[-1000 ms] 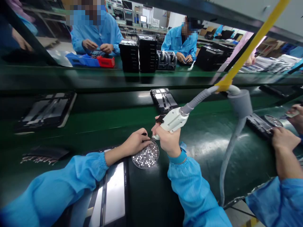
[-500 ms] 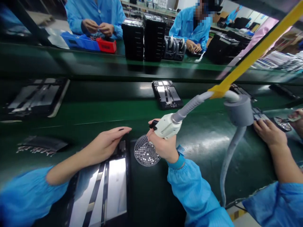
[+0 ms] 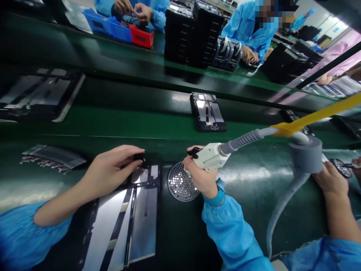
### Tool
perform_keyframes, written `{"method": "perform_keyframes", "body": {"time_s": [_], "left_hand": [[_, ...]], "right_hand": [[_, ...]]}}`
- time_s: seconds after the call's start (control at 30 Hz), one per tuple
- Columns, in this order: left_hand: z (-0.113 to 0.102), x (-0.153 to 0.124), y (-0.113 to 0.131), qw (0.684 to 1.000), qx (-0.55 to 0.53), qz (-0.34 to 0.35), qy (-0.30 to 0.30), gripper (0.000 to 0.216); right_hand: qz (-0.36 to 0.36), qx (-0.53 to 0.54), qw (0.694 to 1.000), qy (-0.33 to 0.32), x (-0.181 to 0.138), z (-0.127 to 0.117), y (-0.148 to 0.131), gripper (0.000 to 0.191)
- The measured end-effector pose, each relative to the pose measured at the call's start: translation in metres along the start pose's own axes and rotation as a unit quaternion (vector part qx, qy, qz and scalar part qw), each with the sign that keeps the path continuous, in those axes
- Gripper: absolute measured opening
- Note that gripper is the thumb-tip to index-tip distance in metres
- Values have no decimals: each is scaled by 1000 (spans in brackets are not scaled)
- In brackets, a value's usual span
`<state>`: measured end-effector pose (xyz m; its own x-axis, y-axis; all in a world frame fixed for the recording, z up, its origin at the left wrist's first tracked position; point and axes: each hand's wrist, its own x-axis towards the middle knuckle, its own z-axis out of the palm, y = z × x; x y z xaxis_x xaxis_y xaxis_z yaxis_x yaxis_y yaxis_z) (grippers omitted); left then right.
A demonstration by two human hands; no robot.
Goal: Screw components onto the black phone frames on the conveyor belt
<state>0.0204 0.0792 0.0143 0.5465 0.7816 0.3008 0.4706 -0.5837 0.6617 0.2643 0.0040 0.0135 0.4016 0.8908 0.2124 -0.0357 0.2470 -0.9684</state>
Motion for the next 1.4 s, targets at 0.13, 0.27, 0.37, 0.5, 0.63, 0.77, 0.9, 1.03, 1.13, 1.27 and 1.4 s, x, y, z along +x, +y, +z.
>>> {"method": "perform_keyframes", "body": {"time_s": [0.13,0.27,0.37,0.5,0.63,0.77,0.9,1.03,1.13,1.27,1.4], "left_hand": [[-2,0,-4,999,22,20,22,26],[-3,1,-5,999,34,22,32,26],[-4,2,-3,999,32,17,31,27],[-4,1,1,999,1,12,40,26],[-3,1,3,998,-35,-5,46,22],[-2,1,2,998,-54,-9,38,21],[1,0,-2,998,-57,9,14,20],[9,-2,-5,998,-65,20,-10,21],[21,-4,-8,996,-71,38,-33,21],[36,-4,-12,995,-60,58,-61,20],[44,-3,-13,992,-50,92,-66,19]], "right_hand": [[7,-3,1000,3,0,1,-5,22],[6,-8,1000,4,0,2,-6,20],[8,2,1000,4,0,2,-4,22],[19,-4,1000,7,0,1,-4,23],[16,-13,1000,4,1,1,-4,22],[7,-19,1000,0,0,0,-1,18],[3,-13,1000,-6,-2,0,-3,22],[-32,-6,999,-12,-4,0,-22,22],[-76,-18,997,-9,-5,-1,-40,21],[-96,-24,995,2,-3,-7,-50,21],[-96,-9,995,-6,-2,-12,-46,22]]}}
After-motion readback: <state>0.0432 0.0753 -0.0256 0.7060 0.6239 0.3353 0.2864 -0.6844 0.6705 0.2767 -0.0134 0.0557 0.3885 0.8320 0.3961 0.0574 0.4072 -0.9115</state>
